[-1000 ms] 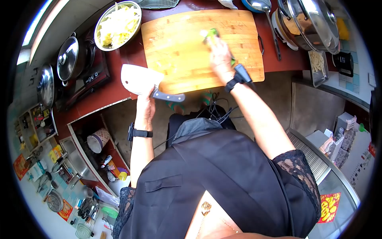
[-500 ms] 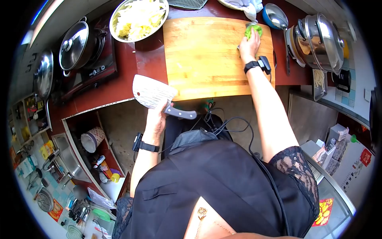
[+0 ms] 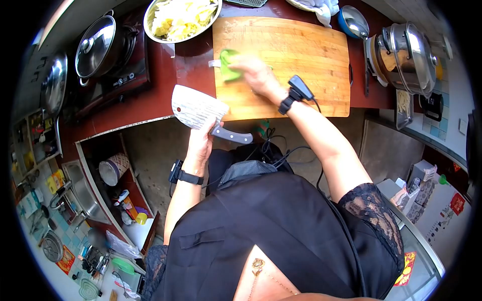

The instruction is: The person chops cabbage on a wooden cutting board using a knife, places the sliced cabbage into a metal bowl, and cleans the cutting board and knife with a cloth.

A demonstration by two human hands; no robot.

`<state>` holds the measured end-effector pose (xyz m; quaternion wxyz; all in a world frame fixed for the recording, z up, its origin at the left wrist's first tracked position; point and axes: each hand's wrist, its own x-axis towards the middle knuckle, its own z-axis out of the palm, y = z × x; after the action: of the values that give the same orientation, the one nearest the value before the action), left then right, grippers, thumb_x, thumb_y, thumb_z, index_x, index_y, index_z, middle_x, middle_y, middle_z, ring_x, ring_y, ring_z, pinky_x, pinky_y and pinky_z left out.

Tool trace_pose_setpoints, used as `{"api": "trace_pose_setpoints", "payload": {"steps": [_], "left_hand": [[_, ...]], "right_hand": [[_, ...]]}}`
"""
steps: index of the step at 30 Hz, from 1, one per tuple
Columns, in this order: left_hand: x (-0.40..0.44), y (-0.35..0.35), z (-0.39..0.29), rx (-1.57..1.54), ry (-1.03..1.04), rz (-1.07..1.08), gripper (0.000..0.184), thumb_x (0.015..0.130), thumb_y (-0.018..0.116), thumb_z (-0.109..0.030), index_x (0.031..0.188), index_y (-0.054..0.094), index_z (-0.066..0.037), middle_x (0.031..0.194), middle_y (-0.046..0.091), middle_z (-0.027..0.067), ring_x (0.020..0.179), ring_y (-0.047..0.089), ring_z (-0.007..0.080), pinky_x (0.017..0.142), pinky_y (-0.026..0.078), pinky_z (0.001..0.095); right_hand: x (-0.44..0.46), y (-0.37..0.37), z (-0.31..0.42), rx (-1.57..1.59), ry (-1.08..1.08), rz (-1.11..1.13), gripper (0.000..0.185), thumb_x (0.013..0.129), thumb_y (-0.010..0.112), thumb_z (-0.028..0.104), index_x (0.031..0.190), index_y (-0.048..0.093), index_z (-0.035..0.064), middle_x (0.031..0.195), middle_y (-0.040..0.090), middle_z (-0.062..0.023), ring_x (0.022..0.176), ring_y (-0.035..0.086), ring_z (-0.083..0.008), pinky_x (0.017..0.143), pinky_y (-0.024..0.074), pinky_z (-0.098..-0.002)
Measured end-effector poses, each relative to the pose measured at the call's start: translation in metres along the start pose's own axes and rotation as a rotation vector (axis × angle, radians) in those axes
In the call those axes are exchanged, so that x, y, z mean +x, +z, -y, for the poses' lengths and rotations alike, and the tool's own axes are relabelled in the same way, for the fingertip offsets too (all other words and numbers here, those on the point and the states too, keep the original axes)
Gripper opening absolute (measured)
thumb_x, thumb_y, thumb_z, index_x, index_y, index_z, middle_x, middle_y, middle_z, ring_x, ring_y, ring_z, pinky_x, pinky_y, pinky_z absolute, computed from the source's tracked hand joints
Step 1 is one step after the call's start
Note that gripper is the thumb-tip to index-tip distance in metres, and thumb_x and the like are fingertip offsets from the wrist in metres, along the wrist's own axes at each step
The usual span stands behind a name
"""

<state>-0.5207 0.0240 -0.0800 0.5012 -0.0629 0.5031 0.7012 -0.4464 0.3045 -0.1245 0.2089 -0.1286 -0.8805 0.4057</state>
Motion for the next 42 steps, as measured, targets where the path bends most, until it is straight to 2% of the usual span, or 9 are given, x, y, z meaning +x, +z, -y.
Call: {"api": "trace_pose_setpoints", "payload": {"steps": [6,7,8,12,16,19,25,27,42], "left_hand": [[-0.001,-0.004,0.002,0.017,-0.007,0.005,0.039,0.096,0.070,-0.007,0.133,0.059,-0.002,0.126,0.067,0.0070,0.114,0.065,0.0206,0.100,0.058,0.0433],[0.002,-0.006,0.004,0.016,-0.008,0.004,0.039,0.096,0.070,-0.006,0.133,0.059,-0.002,0.126,0.067,0.0073,0.113,0.065,0.0208,0.100,0.058,0.0430],[0.003,-0.010,0.007,0.017,-0.010,0.001,0.039,0.096,0.070,-0.006,0.133,0.059,-0.002,0.126,0.066,0.0075,0.113,0.066,0.0209,0.100,0.058,0.0428],[0.000,-0.009,0.010,0.026,-0.020,-0.015,0.040,0.096,0.070,-0.004,0.134,0.059,-0.001,0.125,0.067,0.0086,0.111,0.066,0.0211,0.100,0.058,0.0425],[0.001,-0.014,0.017,0.012,0.002,-0.021,0.041,0.096,0.070,-0.004,0.134,0.058,-0.001,0.125,0.066,0.0088,0.109,0.066,0.0215,0.101,0.058,0.0442],[-0.005,-0.013,0.019,-0.032,0.039,-0.012,0.040,0.097,0.069,-0.004,0.135,0.058,0.000,0.127,0.066,0.0099,0.112,0.067,0.0231,0.101,0.058,0.0459],[-0.060,-0.024,0.025,0.102,-0.034,-0.037,0.041,0.104,0.061,-0.021,0.138,0.056,0.002,0.121,0.071,0.0181,0.109,0.072,0.0279,0.091,0.061,0.0447],[-0.068,-0.035,0.053,0.138,-0.107,-0.051,0.040,0.104,0.060,-0.020,0.137,0.057,0.002,0.120,0.071,0.0180,0.108,0.073,0.0278,0.090,0.061,0.0437],[-0.067,-0.008,0.141,-0.087,-0.258,-0.010,0.040,0.103,0.064,-0.020,0.135,0.058,0.003,0.122,0.070,0.0181,0.105,0.073,0.0271,0.089,0.062,0.0433]], "right_hand": [[-0.066,-0.114,-0.012,0.172,0.427,-0.361,0.049,0.089,0.044,-0.006,0.127,0.071,0.0078,0.123,0.072,-0.0090,0.111,0.067,-0.0172,0.098,0.0529,-0.0293],[-0.084,-0.134,-0.034,0.220,0.494,-0.426,0.047,0.091,0.047,-0.001,0.131,0.069,0.0063,0.129,0.070,-0.0123,0.121,0.063,-0.0226,0.104,0.0502,-0.0343],[-0.109,-0.155,-0.082,-0.329,0.404,-0.357,0.041,0.095,0.055,0.013,0.134,0.066,0.0053,0.145,0.059,-0.0169,0.137,0.051,-0.0304,0.115,0.0405,-0.0400],[-0.098,-0.111,-0.084,-0.749,0.543,-0.328,0.092,0.087,0.070,0.058,0.157,0.040,0.0060,0.162,0.039,-0.0187,0.151,0.031,-0.0360,0.124,0.0158,-0.0551],[-0.066,-0.060,-0.054,-0.706,0.370,-0.395,0.064,0.089,0.067,0.032,0.151,0.052,0.0269,0.152,0.050,-0.0133,0.141,0.044,-0.0319,0.117,0.0285,-0.0550],[-0.058,-0.029,-0.026,-0.569,0.166,-0.252,0.053,0.089,0.063,0.020,0.142,0.061,0.0220,0.142,0.060,-0.0111,0.132,0.053,-0.0307,0.114,0.0343,-0.0507],[-0.020,-0.024,-0.008,-0.031,0.155,-0.211,0.044,0.091,0.062,0.020,0.134,0.067,0.0188,0.135,0.067,-0.0106,0.127,0.057,-0.0310,0.112,0.0370,-0.0472],[-0.024,0.003,0.007,-0.478,0.085,-0.226,0.047,0.089,0.064,0.020,0.136,0.065,0.0199,0.144,0.060,-0.0067,0.130,0.052,-0.0299,0.111,0.0369,-0.0490],[-0.076,0.024,0.054,-0.360,-0.078,0.016,0.059,0.079,0.062,0.002,0.134,0.065,0.0201,0.136,0.063,-0.0058,0.120,0.054,-0.0330,0.105,0.0424,-0.0455]]}}
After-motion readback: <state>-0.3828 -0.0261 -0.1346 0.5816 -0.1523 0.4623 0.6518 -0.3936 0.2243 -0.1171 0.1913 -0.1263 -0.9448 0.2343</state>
